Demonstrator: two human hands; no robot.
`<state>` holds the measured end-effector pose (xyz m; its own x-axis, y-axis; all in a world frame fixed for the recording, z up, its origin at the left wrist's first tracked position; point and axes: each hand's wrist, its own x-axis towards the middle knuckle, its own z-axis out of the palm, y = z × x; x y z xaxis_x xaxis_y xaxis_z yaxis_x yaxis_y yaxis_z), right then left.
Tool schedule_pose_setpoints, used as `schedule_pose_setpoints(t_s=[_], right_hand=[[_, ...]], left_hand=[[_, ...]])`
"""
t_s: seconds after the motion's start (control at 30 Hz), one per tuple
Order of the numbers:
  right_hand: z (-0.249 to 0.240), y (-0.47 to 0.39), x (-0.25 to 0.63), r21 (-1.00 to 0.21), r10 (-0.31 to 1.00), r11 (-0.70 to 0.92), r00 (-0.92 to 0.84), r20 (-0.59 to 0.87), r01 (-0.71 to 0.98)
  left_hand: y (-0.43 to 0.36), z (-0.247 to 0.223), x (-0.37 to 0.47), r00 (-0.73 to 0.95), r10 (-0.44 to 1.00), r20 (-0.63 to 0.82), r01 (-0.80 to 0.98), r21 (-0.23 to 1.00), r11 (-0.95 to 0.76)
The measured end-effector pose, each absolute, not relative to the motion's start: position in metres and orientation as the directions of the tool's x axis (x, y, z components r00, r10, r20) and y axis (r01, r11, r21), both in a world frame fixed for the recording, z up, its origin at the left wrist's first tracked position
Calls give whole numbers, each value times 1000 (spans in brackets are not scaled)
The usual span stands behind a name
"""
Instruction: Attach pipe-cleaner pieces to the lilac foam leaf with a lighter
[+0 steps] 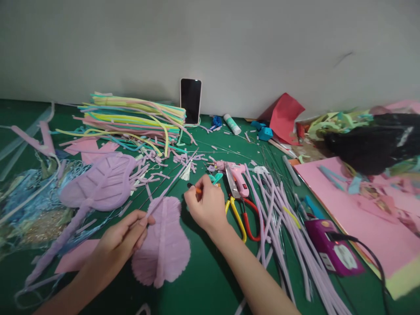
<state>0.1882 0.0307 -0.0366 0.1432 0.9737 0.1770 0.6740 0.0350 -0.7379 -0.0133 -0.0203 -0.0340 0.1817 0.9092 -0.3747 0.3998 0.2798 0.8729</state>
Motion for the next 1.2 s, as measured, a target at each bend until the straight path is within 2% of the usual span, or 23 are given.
schedule_pose_setpoints(t_s=[0.13, 0.5, 0.9, 1.2], right_hand=[[-39, 32, 187, -765, 959, 52, 183, 218, 642], [-44, 35, 184, -762, 956, -22, 236, 173, 648], [-49, 35, 182, -583, 948, 18, 172, 269, 812], [-50, 32, 180, -562, 943, 68, 131, 307, 824]], left_hand=[[-20, -32, -14, 193, 916, -353, 449, 862, 238], [-18, -30, -11, 176, 923, -342, 478, 849, 223], [-19, -26, -11, 177, 918, -355, 484, 843, 233], [-19, -27, -11, 179, 924, -338, 487, 847, 216]])
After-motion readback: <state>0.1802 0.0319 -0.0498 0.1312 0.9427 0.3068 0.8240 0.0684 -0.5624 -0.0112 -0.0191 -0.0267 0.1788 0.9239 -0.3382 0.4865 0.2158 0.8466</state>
